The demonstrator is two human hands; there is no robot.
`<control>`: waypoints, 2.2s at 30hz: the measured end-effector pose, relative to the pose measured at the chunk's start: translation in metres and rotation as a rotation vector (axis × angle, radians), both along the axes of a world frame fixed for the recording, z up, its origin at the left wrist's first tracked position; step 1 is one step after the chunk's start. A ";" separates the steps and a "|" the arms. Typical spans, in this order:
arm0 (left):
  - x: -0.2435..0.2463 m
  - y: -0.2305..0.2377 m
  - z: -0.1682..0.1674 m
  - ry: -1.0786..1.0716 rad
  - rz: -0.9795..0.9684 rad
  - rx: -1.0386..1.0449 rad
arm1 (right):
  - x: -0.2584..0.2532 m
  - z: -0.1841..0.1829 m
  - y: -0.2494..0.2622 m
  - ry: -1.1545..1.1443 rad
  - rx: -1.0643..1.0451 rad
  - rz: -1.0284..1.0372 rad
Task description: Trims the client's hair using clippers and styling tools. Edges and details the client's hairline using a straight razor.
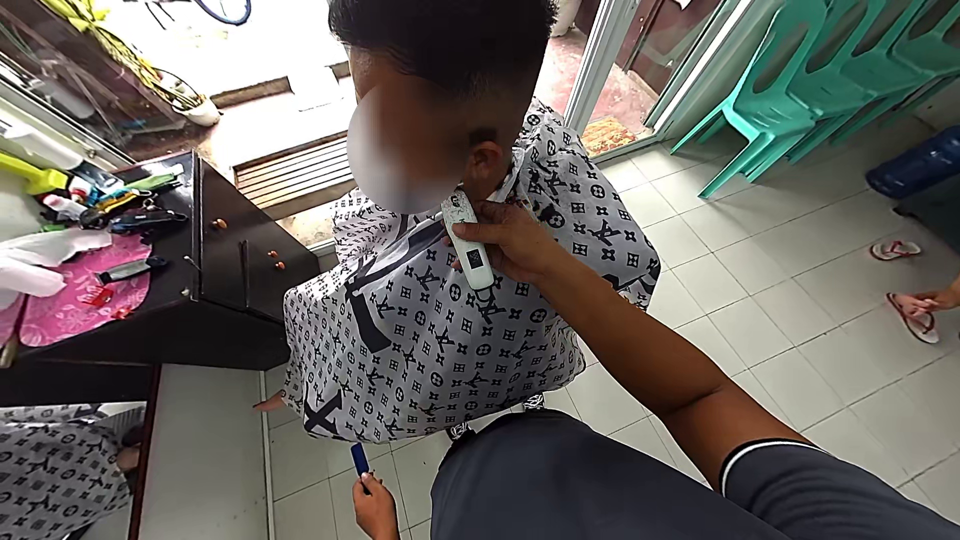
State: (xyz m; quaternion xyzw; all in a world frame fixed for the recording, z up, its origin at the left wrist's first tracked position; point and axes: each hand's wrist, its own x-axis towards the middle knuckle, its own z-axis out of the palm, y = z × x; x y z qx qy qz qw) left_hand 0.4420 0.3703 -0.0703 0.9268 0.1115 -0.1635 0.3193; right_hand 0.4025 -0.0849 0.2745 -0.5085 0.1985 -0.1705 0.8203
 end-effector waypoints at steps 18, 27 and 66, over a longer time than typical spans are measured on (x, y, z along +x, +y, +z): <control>0.001 0.003 -0.003 0.001 -0.009 0.021 | 0.001 0.021 0.004 -0.282 0.117 -0.044; -0.001 0.004 0.001 0.002 -0.015 -0.004 | 0.011 0.015 0.016 -0.348 0.202 -0.086; -0.002 0.007 -0.001 -0.002 0.015 0.010 | 0.041 0.031 0.044 -0.333 0.264 -0.191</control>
